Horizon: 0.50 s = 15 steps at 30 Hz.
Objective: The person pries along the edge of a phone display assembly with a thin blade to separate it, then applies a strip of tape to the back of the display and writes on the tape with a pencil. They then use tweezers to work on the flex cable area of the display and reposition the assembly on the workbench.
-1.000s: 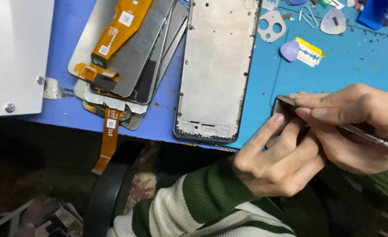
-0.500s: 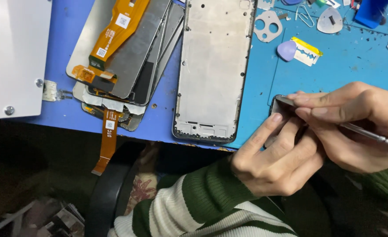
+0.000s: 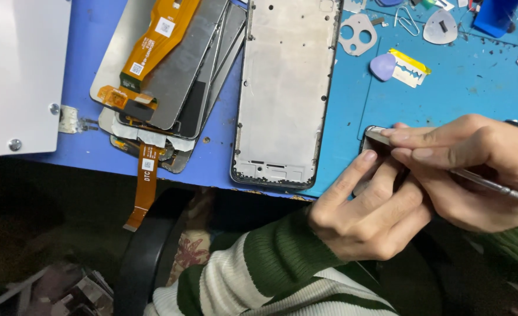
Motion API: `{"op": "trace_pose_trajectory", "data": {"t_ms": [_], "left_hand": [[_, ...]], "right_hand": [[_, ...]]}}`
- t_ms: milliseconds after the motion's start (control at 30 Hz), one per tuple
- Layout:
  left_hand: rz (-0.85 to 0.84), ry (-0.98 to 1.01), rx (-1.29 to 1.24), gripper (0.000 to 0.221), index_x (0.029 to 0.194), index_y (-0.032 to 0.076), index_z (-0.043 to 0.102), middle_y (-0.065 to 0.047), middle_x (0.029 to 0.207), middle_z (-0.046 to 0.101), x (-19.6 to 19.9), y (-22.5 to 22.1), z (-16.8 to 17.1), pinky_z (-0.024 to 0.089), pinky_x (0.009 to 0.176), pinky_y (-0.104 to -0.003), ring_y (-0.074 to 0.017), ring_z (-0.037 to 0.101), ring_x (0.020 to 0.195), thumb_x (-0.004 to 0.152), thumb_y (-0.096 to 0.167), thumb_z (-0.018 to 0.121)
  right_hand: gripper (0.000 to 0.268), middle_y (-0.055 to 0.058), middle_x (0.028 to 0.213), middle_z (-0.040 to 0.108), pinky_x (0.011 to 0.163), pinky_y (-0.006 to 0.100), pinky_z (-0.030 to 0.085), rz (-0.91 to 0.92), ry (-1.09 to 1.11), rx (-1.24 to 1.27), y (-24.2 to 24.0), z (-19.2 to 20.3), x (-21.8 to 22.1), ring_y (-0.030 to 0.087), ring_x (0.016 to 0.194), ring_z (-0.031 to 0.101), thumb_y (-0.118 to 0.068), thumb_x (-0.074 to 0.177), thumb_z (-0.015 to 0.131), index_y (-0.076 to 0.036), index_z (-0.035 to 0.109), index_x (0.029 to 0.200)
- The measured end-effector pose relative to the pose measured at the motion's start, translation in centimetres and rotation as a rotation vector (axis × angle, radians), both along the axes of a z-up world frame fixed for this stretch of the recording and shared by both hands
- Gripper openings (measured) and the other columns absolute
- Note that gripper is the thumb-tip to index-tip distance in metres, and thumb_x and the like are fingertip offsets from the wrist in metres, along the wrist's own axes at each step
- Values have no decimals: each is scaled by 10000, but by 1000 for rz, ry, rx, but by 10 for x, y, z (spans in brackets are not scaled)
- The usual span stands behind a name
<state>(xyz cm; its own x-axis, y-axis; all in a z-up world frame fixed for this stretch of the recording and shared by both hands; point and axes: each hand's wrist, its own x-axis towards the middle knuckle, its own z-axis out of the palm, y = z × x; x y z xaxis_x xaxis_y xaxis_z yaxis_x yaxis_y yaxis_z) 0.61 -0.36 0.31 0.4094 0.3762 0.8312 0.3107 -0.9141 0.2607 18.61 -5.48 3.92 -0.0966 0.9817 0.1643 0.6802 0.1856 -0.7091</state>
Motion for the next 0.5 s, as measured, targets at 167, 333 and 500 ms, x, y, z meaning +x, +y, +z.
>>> {"op": "trace_pose_trajectory", "data": {"t_ms": [167,333,500], "left_hand": [[-9,0,-7,357,958,187,803,10,1042,768,0,0,1,522,1055,-287,-187,770,1054,1085,83,486],[-4,13,-2,341,963,198,799,16,1067,767,0,0,1,526,1050,-281,-178,765,1065,1083,91,499],[-13,11,-6,366,938,196,792,23,1034,774,-2,1,0,506,1073,-289,-190,776,1029,1084,90,474]], "right_hand": [[281,260,1269,695,1154,430,550,174,-30,-101,3,-3,18,342,1248,691,14,866,589,51,685,1128],[130,320,1140,708,1071,423,599,-4,-21,-46,5,5,-3,369,1120,735,119,856,613,128,702,951],[193,278,1198,712,1155,414,548,85,2,-91,7,7,0,339,1195,717,47,847,612,84,714,1006]]}}
